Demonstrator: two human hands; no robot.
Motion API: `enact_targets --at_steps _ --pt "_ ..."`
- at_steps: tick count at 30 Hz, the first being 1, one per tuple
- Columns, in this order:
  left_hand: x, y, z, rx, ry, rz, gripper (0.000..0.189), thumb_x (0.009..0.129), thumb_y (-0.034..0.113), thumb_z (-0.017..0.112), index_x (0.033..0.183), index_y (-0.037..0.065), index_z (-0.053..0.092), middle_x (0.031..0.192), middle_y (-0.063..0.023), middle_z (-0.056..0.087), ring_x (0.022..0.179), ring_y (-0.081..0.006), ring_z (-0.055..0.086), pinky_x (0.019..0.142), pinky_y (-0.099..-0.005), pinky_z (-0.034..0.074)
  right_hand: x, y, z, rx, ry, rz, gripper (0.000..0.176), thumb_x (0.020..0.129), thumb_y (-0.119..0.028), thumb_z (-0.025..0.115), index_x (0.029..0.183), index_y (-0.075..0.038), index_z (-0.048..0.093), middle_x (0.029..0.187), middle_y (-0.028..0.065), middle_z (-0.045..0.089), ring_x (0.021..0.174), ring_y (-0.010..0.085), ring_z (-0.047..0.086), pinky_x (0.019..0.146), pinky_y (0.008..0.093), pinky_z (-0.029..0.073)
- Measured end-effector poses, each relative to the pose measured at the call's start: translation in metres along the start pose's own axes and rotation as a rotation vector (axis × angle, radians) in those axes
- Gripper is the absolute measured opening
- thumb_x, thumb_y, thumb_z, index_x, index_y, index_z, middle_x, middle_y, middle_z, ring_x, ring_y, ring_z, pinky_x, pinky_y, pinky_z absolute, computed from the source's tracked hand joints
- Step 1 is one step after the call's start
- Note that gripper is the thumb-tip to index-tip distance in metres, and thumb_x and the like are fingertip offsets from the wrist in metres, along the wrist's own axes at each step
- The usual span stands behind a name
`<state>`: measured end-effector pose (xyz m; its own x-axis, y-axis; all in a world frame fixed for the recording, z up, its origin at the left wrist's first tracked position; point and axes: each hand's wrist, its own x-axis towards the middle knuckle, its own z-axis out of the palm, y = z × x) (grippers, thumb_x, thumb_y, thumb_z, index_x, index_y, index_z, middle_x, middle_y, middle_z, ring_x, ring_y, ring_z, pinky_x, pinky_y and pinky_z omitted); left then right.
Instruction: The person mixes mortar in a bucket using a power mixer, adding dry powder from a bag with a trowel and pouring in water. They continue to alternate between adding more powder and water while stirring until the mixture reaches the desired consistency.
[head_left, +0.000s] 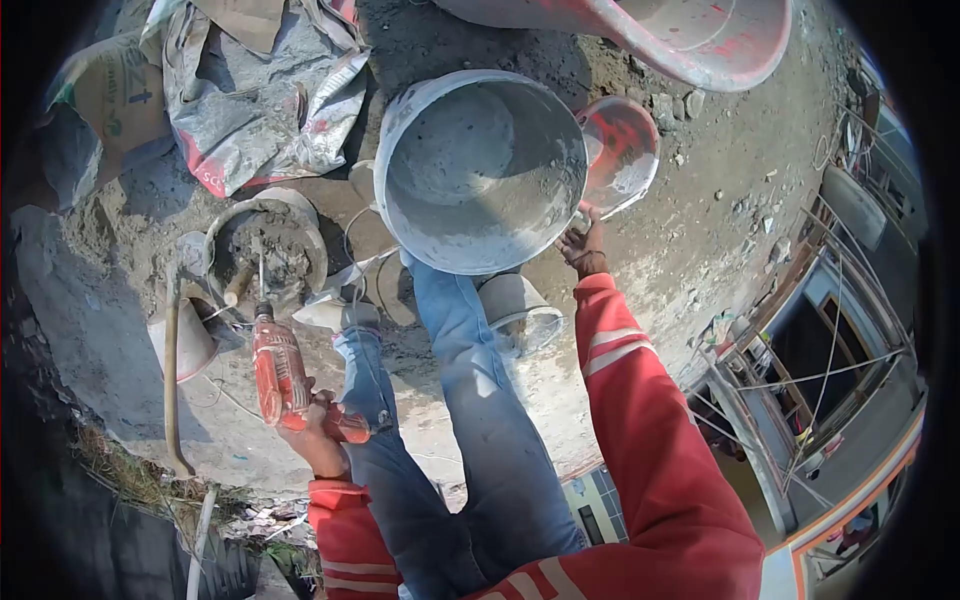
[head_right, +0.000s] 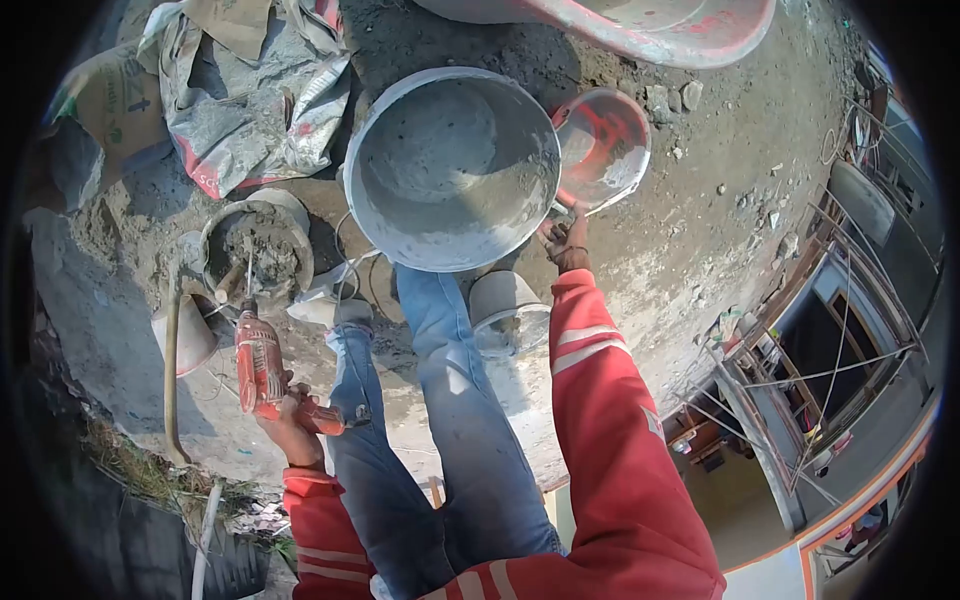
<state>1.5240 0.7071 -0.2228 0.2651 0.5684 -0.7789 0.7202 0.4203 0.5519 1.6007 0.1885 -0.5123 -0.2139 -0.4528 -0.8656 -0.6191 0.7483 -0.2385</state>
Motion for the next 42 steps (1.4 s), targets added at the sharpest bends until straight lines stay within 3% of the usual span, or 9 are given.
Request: enact_targets --at_steps 5,11,17,18,19,23,36,38,42 --pt "0.000 0.009 0.002 0.043 -0.012 -0.010 0.061 0.080 0.001 0.064 0.138 -0.001 0.045 0.117 -0.0160 0.060 0.081 -0.0221 0.067 0.064 -0.0329 0.059 0.037 -0.011 0.046 0.308 -0.364 -0.163 0.044 0.094 -0.037 0.066 0.114 0.003 0.060 0.104 0.0163 0.062 0.098 0.0314 0.065 0.088 0.0493 0.058" --pt "0.004 0.017 -0.002 0.188 -0.044 0.013 0.055 0.082 0.006 0.066 0.134 0.000 0.048 0.112 -0.0136 0.062 0.080 -0.0195 0.066 0.062 -0.0312 0.058 0.069 -0.089 -0.004 0.228 -0.017 -0.512 0.024 0.097 -0.019 0.063 0.114 -0.002 0.061 0.108 0.0147 0.066 0.102 0.0325 0.067 0.091 0.0461 0.061" --pt "0.014 0.018 -0.021 0.200 -0.062 -0.200 0.065 0.077 -0.002 0.064 0.138 0.001 0.043 0.119 -0.0138 0.059 0.083 -0.0172 0.065 0.064 -0.0280 0.055 -0.146 -0.116 -0.134 -0.037 -0.232 -0.627 0.015 0.098 -0.017 0.065 0.106 -0.005 0.062 0.098 0.0041 0.065 0.088 0.0126 0.061 0.076 0.0308 0.054" --pt "0.019 0.019 -0.018 0.280 -0.114 0.288 0.076 0.073 -0.006 0.064 0.144 0.002 0.039 0.126 -0.0125 0.055 0.091 -0.0183 0.063 0.071 -0.0277 0.054 -0.250 -0.113 -0.161 -0.199 -0.232 -0.663 0.013 0.100 -0.017 0.062 0.106 -0.005 0.063 0.099 0.0033 0.065 0.087 0.0115 0.060 0.074 0.0264 0.052" --pt "0.025 0.011 -0.022 0.345 -0.124 0.396 0.082 0.070 -0.007 0.064 0.147 0.003 0.036 0.130 -0.0108 0.053 0.097 -0.0204 0.062 0.080 -0.0313 0.054 -0.302 -0.111 -0.176 -0.238 -0.150 -0.682 0.014 0.101 -0.018 0.062 0.106 -0.005 0.064 0.099 0.0027 0.066 0.084 0.0110 0.060 0.072 0.0241 0.051" --pt "0.020 0.000 -0.035 0.268 -0.129 0.293 0.081 0.070 -0.005 0.067 0.144 0.004 0.036 0.128 -0.0159 0.058 0.108 -0.0285 0.065 0.093 -0.0376 0.052 -0.454 -0.113 -0.217 -0.526 -0.190 -0.757 0.010 0.101 -0.018 0.061 0.101 -0.008 0.064 0.086 -0.0016 0.062 0.073 0.0089 0.059 0.065 0.0228 0.047" --pt "0.020 -0.045 -0.125 0.205 -0.062 0.251 0.082 0.071 0.003 0.074 0.146 0.010 0.039 0.140 -0.0183 0.056 0.127 -0.0428 0.056 0.105 -0.0460 0.047 -0.593 0.110 0.084 -1.478 -0.388 -1.399 0.041 0.100 -0.029 0.066 0.130 -0.003 0.057 0.102 0.0058 0.064 0.079 0.0136 0.067 0.065 0.0266 0.049" --pt "0.023 -0.051 -0.136 0.113 -0.102 0.247 0.084 0.071 0.004 0.075 0.146 0.013 0.039 0.139 -0.0178 0.057 0.126 -0.0432 0.056 0.104 -0.0476 0.047 -0.560 0.156 0.128 -1.395 -0.686 -1.591 0.031 0.097 -0.027 0.068 0.115 -0.002 0.061 0.083 0.0049 0.060 0.073 0.0180 0.065 0.060 0.0311 0.044" --pt "0.025 -0.070 -0.144 0.081 -0.073 0.280 0.083 0.073 0.008 0.077 0.146 0.017 0.040 0.138 -0.0179 0.058 0.125 -0.0435 0.056 0.103 -0.0481 0.048 -0.528 0.262 0.180 -1.615 -0.612 -2.408 0.021 0.083 -0.015 0.074 0.091 -0.002 0.059 0.082 0.0160 0.058 0.071 0.0357 0.060 0.064 0.0467 0.046"
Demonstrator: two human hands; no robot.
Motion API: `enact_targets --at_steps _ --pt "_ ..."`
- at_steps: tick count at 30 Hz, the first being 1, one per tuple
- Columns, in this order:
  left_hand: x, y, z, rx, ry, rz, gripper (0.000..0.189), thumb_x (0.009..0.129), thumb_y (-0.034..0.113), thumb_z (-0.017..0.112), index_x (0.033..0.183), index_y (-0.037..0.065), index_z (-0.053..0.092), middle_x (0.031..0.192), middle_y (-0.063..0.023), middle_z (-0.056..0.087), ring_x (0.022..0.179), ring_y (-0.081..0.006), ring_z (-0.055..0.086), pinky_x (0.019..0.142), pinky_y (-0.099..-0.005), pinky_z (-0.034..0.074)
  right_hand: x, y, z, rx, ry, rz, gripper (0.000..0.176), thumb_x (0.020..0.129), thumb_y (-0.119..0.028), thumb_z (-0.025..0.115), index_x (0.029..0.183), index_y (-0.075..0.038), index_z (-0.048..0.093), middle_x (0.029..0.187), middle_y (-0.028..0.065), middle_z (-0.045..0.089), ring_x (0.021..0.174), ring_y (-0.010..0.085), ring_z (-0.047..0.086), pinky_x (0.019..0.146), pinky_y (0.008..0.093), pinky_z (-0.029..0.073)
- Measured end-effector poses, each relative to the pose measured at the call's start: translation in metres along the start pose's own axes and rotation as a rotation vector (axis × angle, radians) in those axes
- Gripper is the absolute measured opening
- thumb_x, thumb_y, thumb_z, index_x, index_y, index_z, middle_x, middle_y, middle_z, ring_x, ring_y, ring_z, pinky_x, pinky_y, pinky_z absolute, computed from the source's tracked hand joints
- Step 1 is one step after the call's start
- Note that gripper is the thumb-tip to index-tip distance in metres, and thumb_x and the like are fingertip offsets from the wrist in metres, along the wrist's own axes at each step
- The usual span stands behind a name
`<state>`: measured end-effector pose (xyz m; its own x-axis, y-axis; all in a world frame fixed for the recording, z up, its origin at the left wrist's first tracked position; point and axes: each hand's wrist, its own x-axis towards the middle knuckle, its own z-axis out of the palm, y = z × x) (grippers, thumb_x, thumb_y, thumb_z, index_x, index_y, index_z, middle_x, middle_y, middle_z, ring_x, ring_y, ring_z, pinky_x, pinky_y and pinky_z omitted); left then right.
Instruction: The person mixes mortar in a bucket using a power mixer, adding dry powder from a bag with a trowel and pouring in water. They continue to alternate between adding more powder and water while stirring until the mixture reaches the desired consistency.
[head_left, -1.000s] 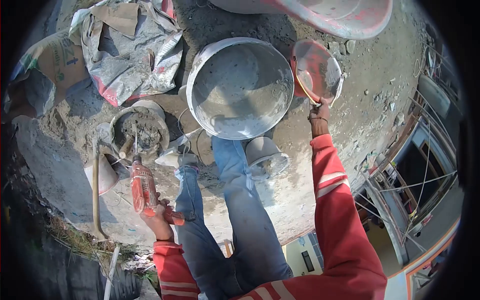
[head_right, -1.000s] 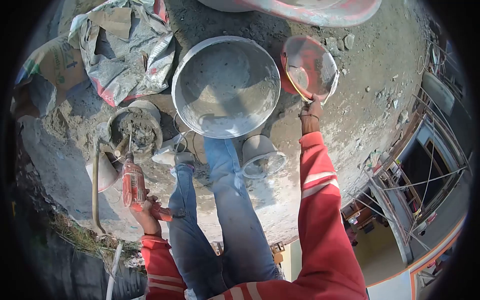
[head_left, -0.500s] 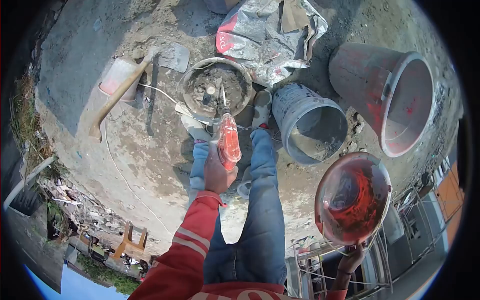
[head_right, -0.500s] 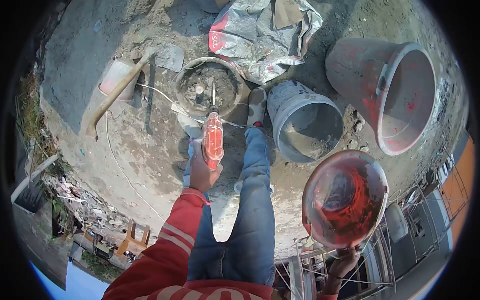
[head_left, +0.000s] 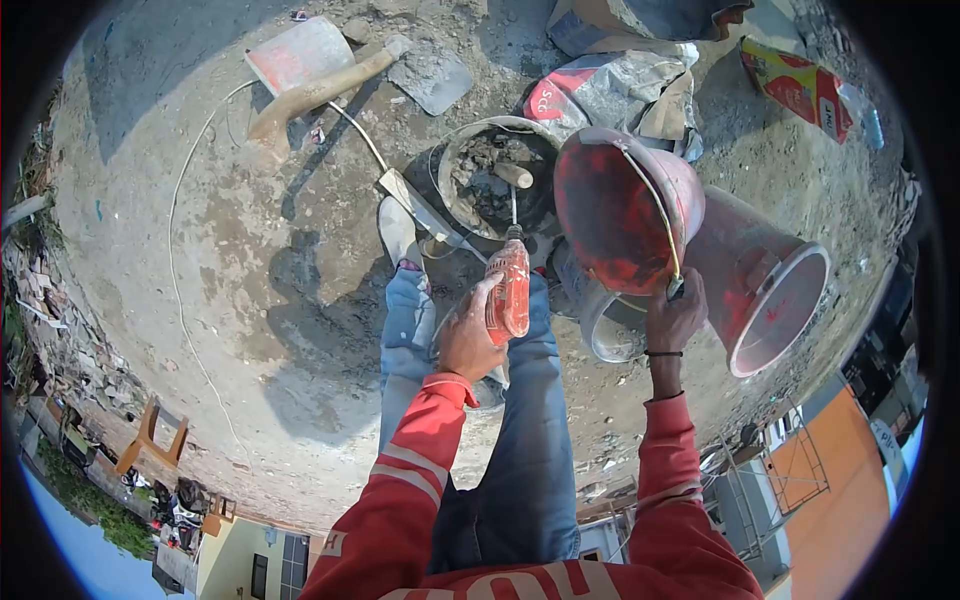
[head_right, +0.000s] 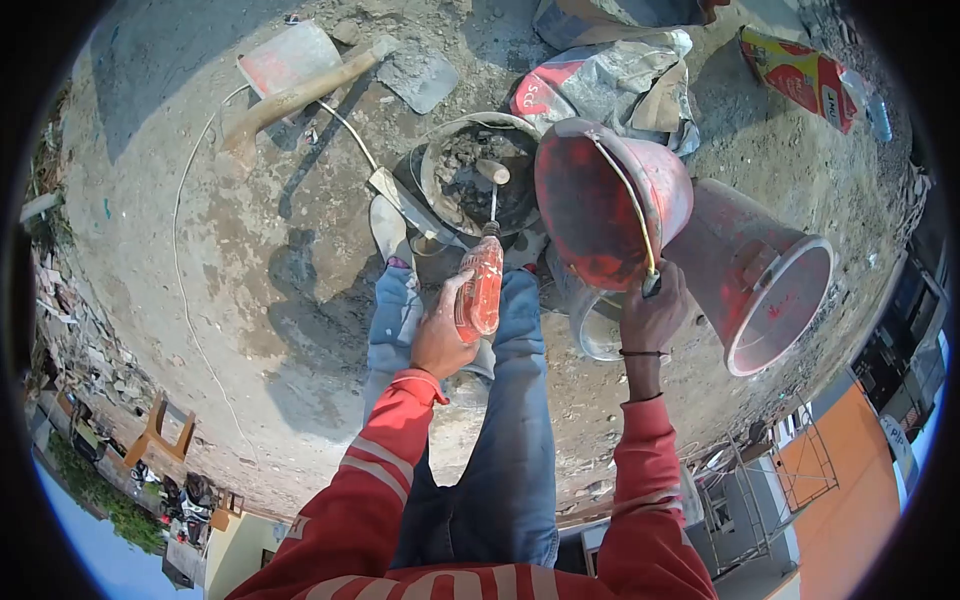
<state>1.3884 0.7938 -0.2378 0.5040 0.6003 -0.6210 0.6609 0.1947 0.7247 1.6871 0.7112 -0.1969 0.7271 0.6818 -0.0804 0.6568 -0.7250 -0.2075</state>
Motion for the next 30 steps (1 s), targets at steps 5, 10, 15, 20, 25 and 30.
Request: enact_targets --at_steps 5,10,15,20,25,30 --pt "-0.001 -0.005 -0.007 -0.001 -0.057 -0.117 0.085 0.071 0.016 0.083 0.145 0.018 0.042 0.138 -0.0154 0.059 0.123 -0.0407 0.059 0.100 -0.0466 0.051 -0.017 -0.085 0.068 -0.070 -0.129 0.077 0.025 0.078 -0.017 0.077 0.088 -0.006 0.057 0.085 0.0127 0.059 0.077 0.0372 0.063 0.064 0.0500 0.047" --pt "-0.001 -0.012 -0.009 -0.026 -0.024 -0.052 0.085 0.070 0.016 0.084 0.145 0.015 0.043 0.138 -0.0159 0.059 0.123 -0.0405 0.059 0.101 -0.0461 0.051 -0.042 -0.110 0.093 -0.050 -0.230 0.115 0.029 0.078 -0.021 0.077 0.089 -0.005 0.056 0.089 0.0130 0.061 0.079 0.0390 0.064 0.065 0.0516 0.047" --pt "0.001 -0.005 -0.011 -0.056 -0.046 -0.037 0.084 0.070 0.012 0.082 0.144 0.012 0.042 0.139 -0.0175 0.058 0.125 -0.0407 0.058 0.103 -0.0452 0.049 -0.046 -0.090 0.094 0.026 -0.155 0.139 0.024 0.081 -0.019 0.074 0.088 -0.005 0.056 0.084 0.0144 0.060 0.078 0.0403 0.063 0.067 0.0511 0.047" --pt "0.003 0.005 -0.004 -0.012 -0.008 -0.001 0.083 0.070 0.004 0.074 0.146 0.011 0.041 0.137 -0.0183 0.059 0.125 -0.0409 0.058 0.103 -0.0434 0.049 -0.028 -0.013 0.063 0.207 0.164 0.204 0.023 0.084 -0.015 0.072 0.085 0.001 0.055 0.078 0.0168 0.057 0.068 0.0369 0.057 0.063 0.0480 0.044" --pt "0.004 0.011 0.007 -0.042 -0.069 0.008 0.082 0.071 -0.006 0.069 0.146 0.010 0.040 0.138 -0.0187 0.055 0.126 -0.0329 0.059 0.103 -0.0393 0.048 -0.057 0.038 -0.046 0.897 0.046 0.735 0.029 0.102 -0.024 0.061 0.108 0.004 0.062 0.092 0.0080 0.065 0.077 0.0130 0.064 0.065 0.0303 0.057" --pt "0.009 0.012 0.025 -0.063 -0.097 0.082 0.082 0.070 -0.013 0.064 0.146 0.007 0.040 0.138 -0.0156 0.053 0.125 -0.0270 0.058 0.104 -0.0374 0.047 -0.180 0.116 -0.186 0.805 0.043 1.117 0.040 0.104 -0.024 0.049 0.133 0.003 0.054 0.115 0.0122 0.064 0.087 0.0182 0.070 0.068 0.0294 0.059"
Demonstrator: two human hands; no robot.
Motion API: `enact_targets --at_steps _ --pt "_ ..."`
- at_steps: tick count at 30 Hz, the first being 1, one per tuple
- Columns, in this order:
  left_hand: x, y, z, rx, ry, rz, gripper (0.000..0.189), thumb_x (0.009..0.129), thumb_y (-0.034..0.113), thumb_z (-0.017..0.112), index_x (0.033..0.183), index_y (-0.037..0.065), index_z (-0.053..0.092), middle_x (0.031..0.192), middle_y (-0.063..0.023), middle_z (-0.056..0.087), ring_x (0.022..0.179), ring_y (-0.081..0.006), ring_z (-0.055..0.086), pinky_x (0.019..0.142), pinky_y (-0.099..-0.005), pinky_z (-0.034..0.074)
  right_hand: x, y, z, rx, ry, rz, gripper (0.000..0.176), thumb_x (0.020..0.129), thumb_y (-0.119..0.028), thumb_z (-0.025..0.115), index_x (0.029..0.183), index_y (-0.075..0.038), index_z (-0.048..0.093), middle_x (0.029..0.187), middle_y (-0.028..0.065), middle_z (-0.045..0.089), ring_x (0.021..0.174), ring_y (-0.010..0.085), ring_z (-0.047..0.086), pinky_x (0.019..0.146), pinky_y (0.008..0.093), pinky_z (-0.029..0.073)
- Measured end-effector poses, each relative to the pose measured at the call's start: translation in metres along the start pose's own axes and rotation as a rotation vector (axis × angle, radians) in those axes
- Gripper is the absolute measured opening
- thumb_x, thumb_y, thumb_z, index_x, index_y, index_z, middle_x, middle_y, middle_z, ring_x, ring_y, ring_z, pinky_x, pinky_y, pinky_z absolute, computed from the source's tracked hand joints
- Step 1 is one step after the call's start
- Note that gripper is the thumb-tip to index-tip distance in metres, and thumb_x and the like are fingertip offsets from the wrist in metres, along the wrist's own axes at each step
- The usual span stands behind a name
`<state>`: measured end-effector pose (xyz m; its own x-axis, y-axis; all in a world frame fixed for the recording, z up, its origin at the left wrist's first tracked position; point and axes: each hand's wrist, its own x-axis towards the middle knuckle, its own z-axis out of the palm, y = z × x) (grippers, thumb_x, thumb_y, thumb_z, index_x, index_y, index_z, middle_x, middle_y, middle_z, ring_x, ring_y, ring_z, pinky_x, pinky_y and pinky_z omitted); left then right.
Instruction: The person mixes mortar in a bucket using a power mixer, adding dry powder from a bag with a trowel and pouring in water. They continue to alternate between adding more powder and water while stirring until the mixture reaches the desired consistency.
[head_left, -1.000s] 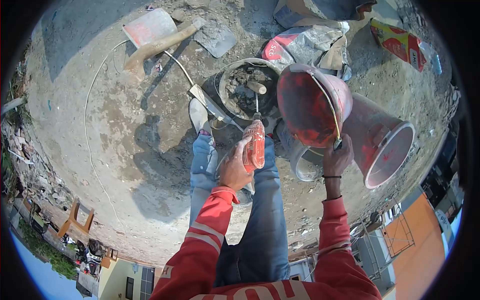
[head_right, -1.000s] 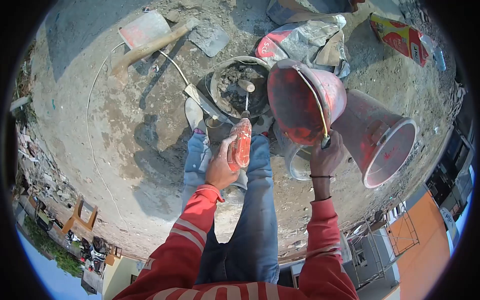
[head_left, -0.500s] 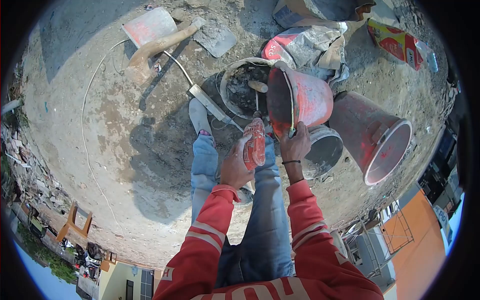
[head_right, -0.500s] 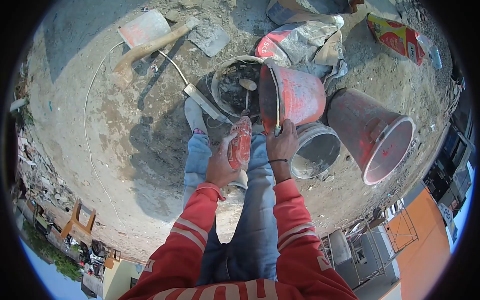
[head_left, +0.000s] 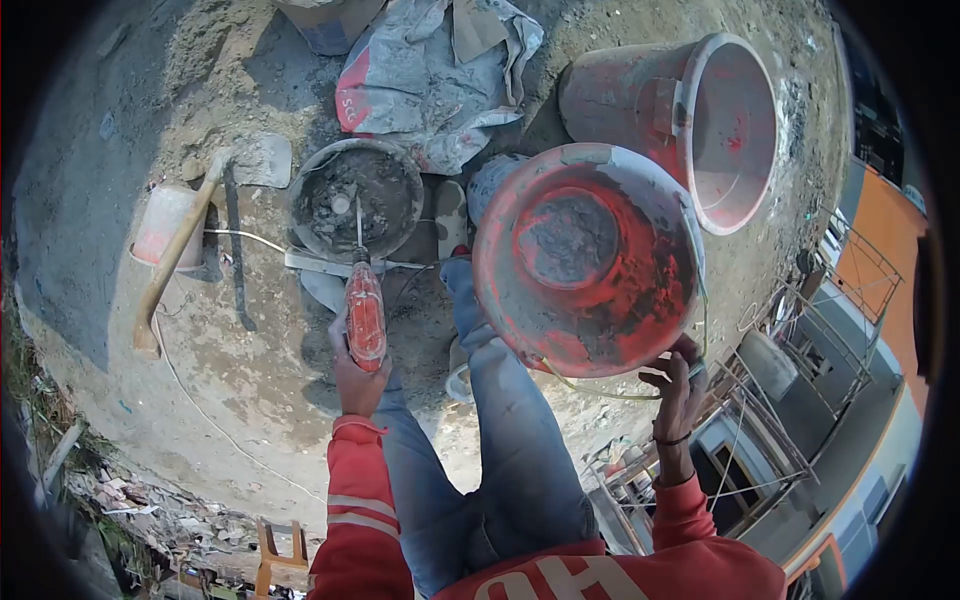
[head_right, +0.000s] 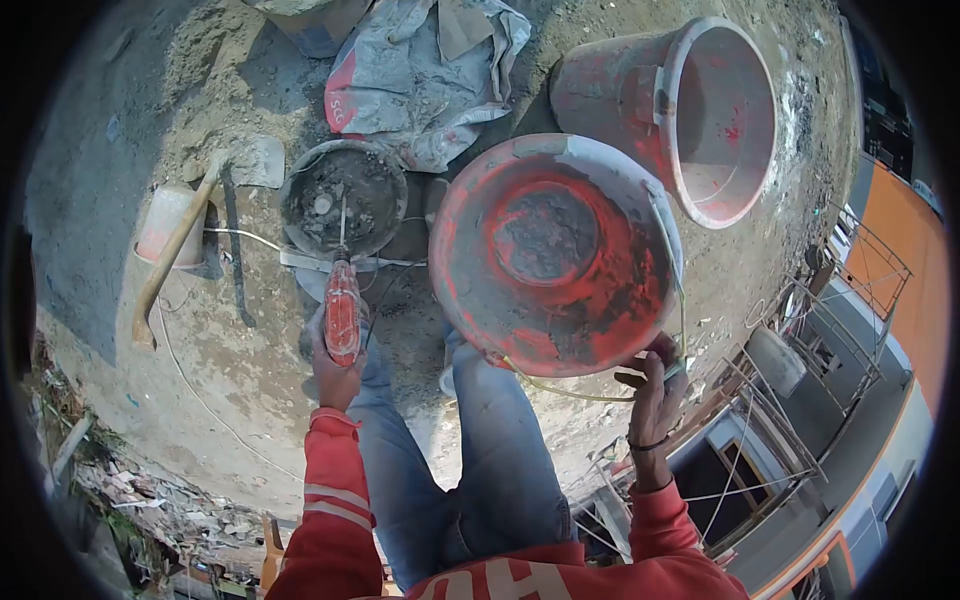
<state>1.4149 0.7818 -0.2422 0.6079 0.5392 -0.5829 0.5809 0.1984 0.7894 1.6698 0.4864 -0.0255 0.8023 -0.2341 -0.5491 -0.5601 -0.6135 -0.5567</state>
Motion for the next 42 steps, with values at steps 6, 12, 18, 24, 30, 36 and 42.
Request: enact_targets --at_steps 6,12,18,24,30,36,42 --pt "0.001 0.015 0.013 0.070 0.041 -0.105 0.088 0.068 -0.014 0.067 0.148 0.007 0.038 0.138 -0.0140 0.053 0.129 -0.0255 0.054 0.108 -0.0362 0.044 -0.012 0.060 -0.149 -0.171 0.309 0.209 0.024 0.100 -0.021 0.056 0.117 -0.006 0.065 0.076 0.0005 0.058 0.053 0.0084 0.053 0.049 0.0245 0.046" --pt "0.017 0.056 0.054 0.133 0.081 -0.148 0.090 0.069 -0.007 0.074 0.149 0.008 0.036 0.139 -0.0157 0.053 0.130 -0.0269 0.055 0.108 -0.0375 0.045 0.094 0.234 -0.167 -0.069 0.256 0.349 0.020 0.098 -0.026 0.068 0.101 -0.007 0.063 0.068 -0.0034 0.046 0.057 0.0078 0.045 0.052 0.0279 0.048" --pt "0.026 0.062 0.077 0.194 0.126 -0.091 0.092 0.069 0.000 0.080 0.149 0.009 0.034 0.136 -0.0203 0.057 0.126 -0.0357 0.060 0.105 -0.0419 0.048 0.240 0.410 -0.156 -0.364 -0.082 0.616 0.033 0.095 -0.034 0.065 0.118 -0.010 0.061 0.101 0.0045 0.073 0.087 0.0274 0.073 0.066 0.0496 0.049" --pt "0.028 0.066 0.082 0.218 0.157 -0.032 0.093 0.071 0.010 0.085 0.148 0.009 0.032 0.136 -0.0217 0.057 0.122 -0.0406 0.061 0.100 -0.0449 0.051 0.168 0.313 0.003 -0.569 -0.460 0.001 0.042 0.086 -0.016 0.071 0.120 0.006 0.063 0.099 0.0157 0.072 0.093 0.0261 0.071 0.084 0.0377 0.054" --pt "0.018 0.043 0.072 0.125 0.106 -0.020 0.106 0.073 0.035 0.089 0.152 0.008 0.025 0.142 -0.0211 0.053 0.127 -0.0388 0.058 0.107 -0.0492 0.047 -0.011 0.084 0.212 -0.181 -1.094 -0.081 0.092 0.083 -0.024 0.085 0.153 0.000 0.031 0.138 0.0194 0.054 0.131 0.0295 0.054 0.103 0.0448 0.047" --pt "0.053 -0.053 -0.056 0.023 0.030 -0.268 0.070 0.089 0.042 0.074 0.140 0.001 0.047 0.097 -0.0157 0.073 0.116 -0.0292 0.065 0.097 -0.0459 0.051 -0.052 0.106 0.272 0.063 -0.746 -0.010 0.020 0.093 -0.010 0.066 0.106 0.003 0.059 0.094 0.0077 0.066 0.082 0.0146 0.066 0.075 0.0291 0.052" --pt "0.136 -0.236 -0.114 1.040 -0.186 -0.040 0.059 0.079 0.020 0.077 0.133 0.006 0.057 0.125 -0.0146 0.065 0.123 -0.0359 0.057 0.099 -0.0494 0.047 -0.056 0.117 0.303 0.030 -0.484 0.094 0.023 0.093 -0.010 0.063 0.111 0.003 0.058 0.090 0.0112 0.067 0.072 0.0149 0.064 0.052 0.0237 0.047"
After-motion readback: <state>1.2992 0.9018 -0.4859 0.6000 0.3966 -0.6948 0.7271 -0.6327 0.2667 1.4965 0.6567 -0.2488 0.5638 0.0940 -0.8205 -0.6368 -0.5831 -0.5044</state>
